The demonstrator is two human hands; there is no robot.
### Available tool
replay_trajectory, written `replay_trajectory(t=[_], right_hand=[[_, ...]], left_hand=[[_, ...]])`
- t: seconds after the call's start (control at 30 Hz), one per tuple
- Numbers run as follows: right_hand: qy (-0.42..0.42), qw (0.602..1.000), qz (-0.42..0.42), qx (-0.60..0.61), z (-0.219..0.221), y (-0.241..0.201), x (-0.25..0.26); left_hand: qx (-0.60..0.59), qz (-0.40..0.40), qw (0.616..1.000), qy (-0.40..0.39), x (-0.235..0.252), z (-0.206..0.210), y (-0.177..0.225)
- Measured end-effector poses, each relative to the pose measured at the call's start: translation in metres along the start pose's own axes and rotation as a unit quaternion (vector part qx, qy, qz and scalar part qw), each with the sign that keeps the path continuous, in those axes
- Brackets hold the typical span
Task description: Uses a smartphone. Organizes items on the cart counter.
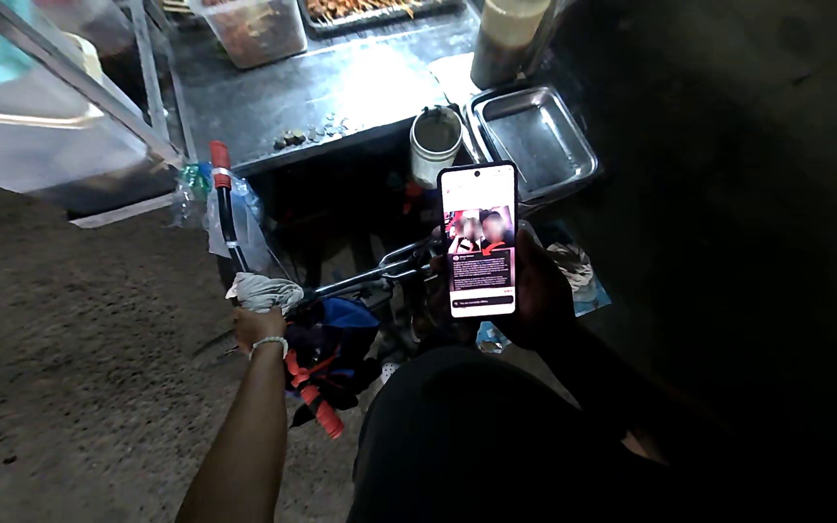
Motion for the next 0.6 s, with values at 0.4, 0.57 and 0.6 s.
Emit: replay_trajectory(t=[0.4,0.57,0.6], right_hand=[[-0.004,1.0,-0.011,-0.007,0.0025,-0.0009,0.0021],[-0.001,1.0,-0.008,-0.015,0.0019,-0.0006,0.0009],[0.001,1.0,-0.007,-0.016,0.0017,-0.0006,0.0006]], left_hand=[[0.001,-0.006,1.0,-0.001,-0.0011,-0.0002,0.0006],[0.001,-0.001,1.0,-0.006,-0.0002,0.0004,0.0006],[0.003,-0.001,1.0,-0.006,0.0,0.0007,0.0004]])
Point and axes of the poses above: each hand's wrist, its own x-axis towards the middle knuckle, its own z-axis out of the palm, y = z × x, the point moved 5 cm from there along x, towards the middle knuckle, and after that the axes turned 5 degrees about z, right-handed, at the moved point
